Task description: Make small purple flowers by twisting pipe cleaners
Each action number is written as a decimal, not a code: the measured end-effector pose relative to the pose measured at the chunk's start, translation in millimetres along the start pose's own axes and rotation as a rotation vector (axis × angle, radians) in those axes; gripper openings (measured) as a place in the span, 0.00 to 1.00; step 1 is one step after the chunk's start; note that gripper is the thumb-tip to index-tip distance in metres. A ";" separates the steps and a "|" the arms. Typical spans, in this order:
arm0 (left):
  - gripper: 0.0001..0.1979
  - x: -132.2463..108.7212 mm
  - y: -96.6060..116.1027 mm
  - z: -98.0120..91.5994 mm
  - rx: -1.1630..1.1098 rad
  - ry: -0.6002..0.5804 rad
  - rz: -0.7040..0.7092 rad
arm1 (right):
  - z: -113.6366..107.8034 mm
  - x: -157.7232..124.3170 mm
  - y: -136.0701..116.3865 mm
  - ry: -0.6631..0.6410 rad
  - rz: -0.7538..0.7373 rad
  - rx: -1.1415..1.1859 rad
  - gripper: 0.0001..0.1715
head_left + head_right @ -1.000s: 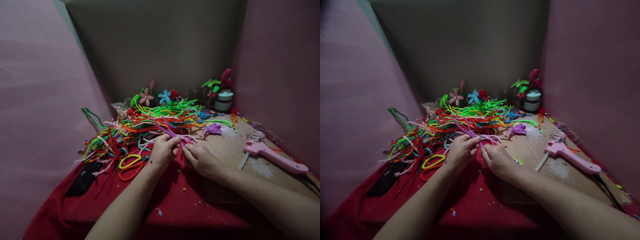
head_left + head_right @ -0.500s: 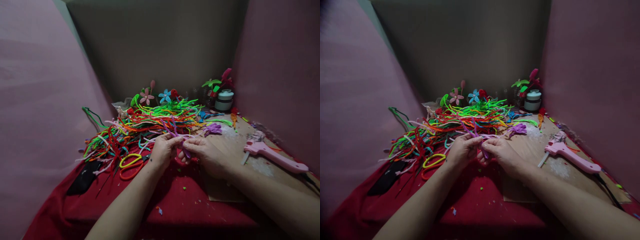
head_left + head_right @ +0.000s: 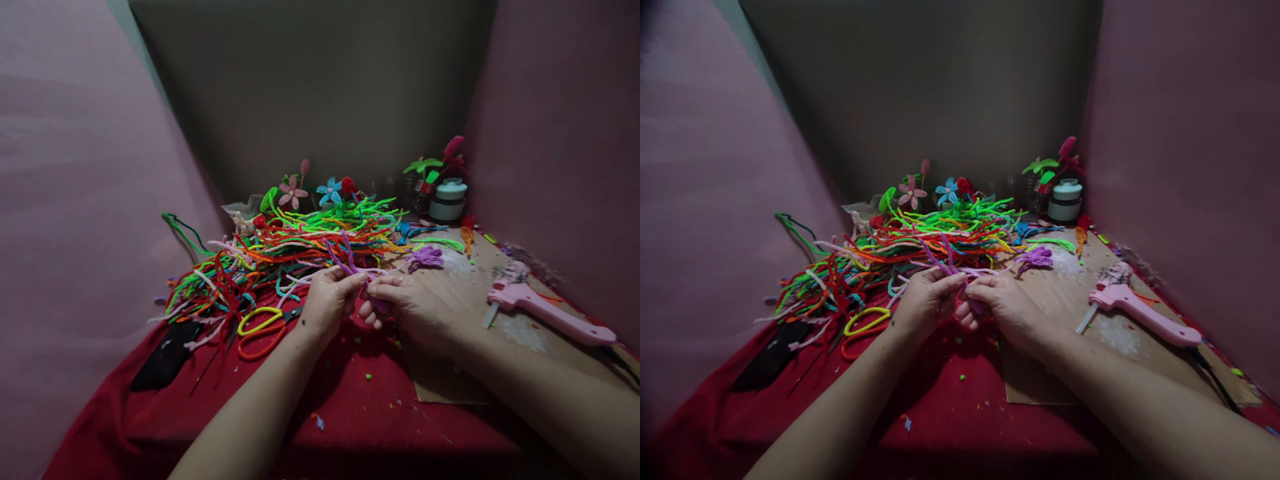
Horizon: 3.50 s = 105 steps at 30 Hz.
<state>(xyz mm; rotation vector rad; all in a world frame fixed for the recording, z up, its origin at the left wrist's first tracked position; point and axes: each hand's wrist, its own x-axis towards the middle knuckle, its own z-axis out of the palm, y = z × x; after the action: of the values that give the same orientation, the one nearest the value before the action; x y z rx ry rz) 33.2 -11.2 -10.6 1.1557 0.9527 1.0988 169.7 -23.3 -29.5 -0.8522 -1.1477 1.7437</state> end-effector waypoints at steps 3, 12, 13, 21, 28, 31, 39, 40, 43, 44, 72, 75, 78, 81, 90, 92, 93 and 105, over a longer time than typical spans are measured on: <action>0.12 -1.5 3.5 -1.0 0.205 0.026 0.099 | -1.9 -0.2 -1.8 0.025 0.004 -0.020 0.07; 0.06 -1.9 4.5 -4.8 0.342 -0.006 0.282 | -7.5 1.3 -3.0 -0.005 -0.014 -0.041 0.07; 0.06 -2.5 5.3 -4.4 0.334 -0.005 0.271 | -7.7 1.4 -2.5 -0.014 -0.014 -0.033 0.07; 0.08 -2.6 6.0 -4.8 0.274 -0.034 0.237 | -6.6 2.4 -2.5 -0.025 -0.020 -0.032 0.08; 0.09 0.1 4.1 -10.7 0.444 -0.091 0.324 | -8.9 3.6 1.2 -0.028 -0.051 -0.034 0.08; 0.08 0.0 3.0 -15.7 0.590 -0.103 0.450 | -8.5 3.4 1.0 -0.029 -0.051 -0.036 0.07; 0.10 -10.6 13.9 -20.4 1.340 -0.118 0.870 | -3.0 -6.4 -19.3 -0.035 -0.077 -0.363 0.13; 0.10 -12.1 16.3 -19.6 1.352 -0.170 0.864 | -2.7 -7.5 -20.9 -0.042 -0.085 -0.431 0.14; 0.07 -13.8 21.8 -19.3 1.212 -0.286 0.653 | -2.4 -9.3 -18.8 -0.064 -0.184 -0.648 0.14; 0.06 -13.2 22.6 -20.0 1.106 -0.315 0.512 | -2.5 -9.7 -16.0 -0.059 -0.262 -0.750 0.13; 0.03 -8.0 18.7 -19.2 0.777 -0.242 0.758 | 2.1 -17.7 -11.0 0.078 -0.585 -0.742 0.14; 0.05 -11.4 21.7 -14.2 0.812 -0.209 0.609 | 2.4 -18.7 -7.7 0.142 -0.779 -0.962 0.12; 0.10 -12.0 20.9 -10.1 0.645 -0.193 0.328 | 2.0 -19.3 -4.3 0.187 -0.900 -1.088 0.10; 0.12 -9.1 17.1 -9.6 0.378 -0.272 0.121 | 1.7 -18.7 -2.2 0.197 -0.864 -1.104 0.11; 0.07 -10.6 20.4 -6.7 0.444 -0.152 0.175 | -0.6 -10.8 -4.0 0.101 -0.556 -0.787 0.12; 0.07 -10.8 20.9 -6.6 0.516 -0.149 0.184 | 0.0 -10.3 -4.3 0.102 -0.519 -0.764 0.12; 0.07 -10.6 20.5 -7.0 0.554 -0.142 0.192 | 0.4 -10.4 -4.2 0.105 -0.511 -0.765 0.12; 0.04 -11.3 18.4 -11.3 0.611 -0.294 0.239 | -6.1 -11.2 -15.0 0.274 -1.150 -1.366 0.11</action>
<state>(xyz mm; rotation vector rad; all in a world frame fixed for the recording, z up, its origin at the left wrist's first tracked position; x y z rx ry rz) 16.9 -18.9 6.0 1.9129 0.9586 0.8010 183.7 -28.3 -16.6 -0.7844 -2.0096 -0.2348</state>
